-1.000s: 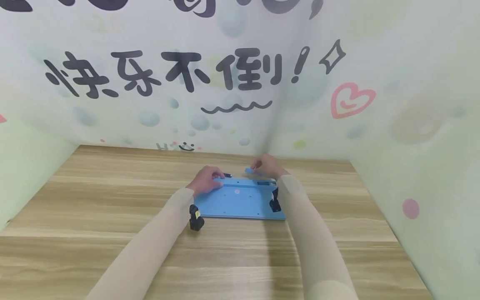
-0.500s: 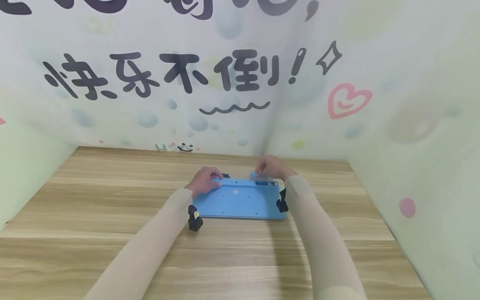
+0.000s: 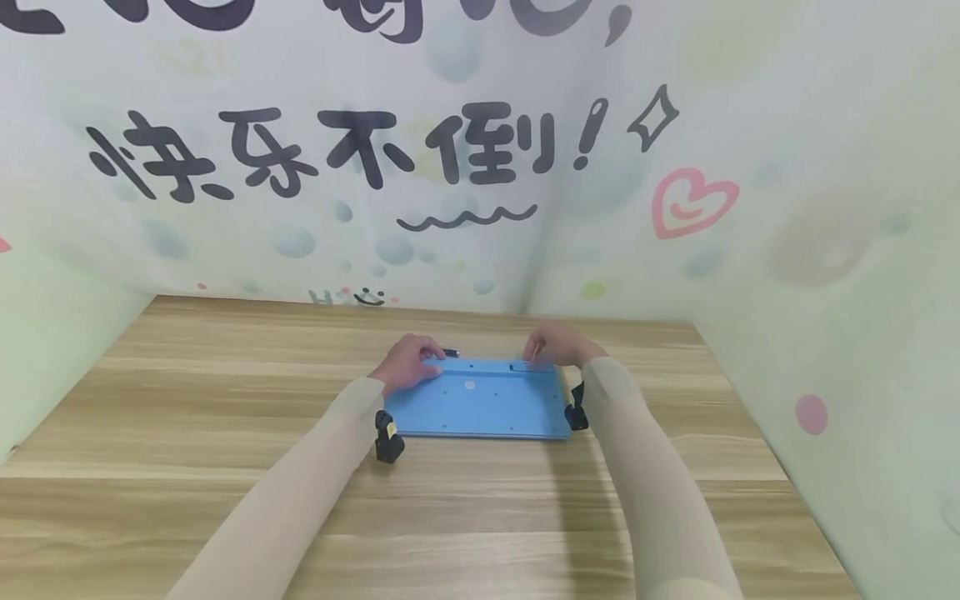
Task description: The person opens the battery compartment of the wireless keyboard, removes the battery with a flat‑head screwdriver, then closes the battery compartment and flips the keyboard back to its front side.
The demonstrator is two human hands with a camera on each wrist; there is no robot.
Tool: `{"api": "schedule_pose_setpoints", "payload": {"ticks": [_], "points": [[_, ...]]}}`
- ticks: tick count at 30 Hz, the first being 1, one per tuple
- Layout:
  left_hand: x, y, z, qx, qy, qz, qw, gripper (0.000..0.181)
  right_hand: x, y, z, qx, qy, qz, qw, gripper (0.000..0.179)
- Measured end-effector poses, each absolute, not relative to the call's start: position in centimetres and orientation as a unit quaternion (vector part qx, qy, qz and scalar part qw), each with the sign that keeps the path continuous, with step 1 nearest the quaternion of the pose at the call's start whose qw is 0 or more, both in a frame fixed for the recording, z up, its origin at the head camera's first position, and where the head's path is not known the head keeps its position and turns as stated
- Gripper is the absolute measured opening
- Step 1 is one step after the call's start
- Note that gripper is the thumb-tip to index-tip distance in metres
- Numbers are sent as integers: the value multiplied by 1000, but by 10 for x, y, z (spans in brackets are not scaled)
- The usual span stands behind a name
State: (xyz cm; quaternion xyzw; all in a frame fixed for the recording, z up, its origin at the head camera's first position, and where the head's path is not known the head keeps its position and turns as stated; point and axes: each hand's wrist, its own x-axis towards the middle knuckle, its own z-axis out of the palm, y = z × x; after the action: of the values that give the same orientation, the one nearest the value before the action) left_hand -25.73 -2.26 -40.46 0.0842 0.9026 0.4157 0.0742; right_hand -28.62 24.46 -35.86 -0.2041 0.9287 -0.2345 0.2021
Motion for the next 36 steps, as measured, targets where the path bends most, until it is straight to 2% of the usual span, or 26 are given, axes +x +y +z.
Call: {"api": "schedule_pose_setpoints", "payload": {"ticks": [28, 36], "points": [[-258, -22, -403, 84, 901, 420, 71, 16, -295, 246, -367, -184, 925, -252, 218, 9], [-257, -23, -401, 81, 901, 420, 75, 16, -297, 244, -370, -150, 928, -267, 211, 10]]}}
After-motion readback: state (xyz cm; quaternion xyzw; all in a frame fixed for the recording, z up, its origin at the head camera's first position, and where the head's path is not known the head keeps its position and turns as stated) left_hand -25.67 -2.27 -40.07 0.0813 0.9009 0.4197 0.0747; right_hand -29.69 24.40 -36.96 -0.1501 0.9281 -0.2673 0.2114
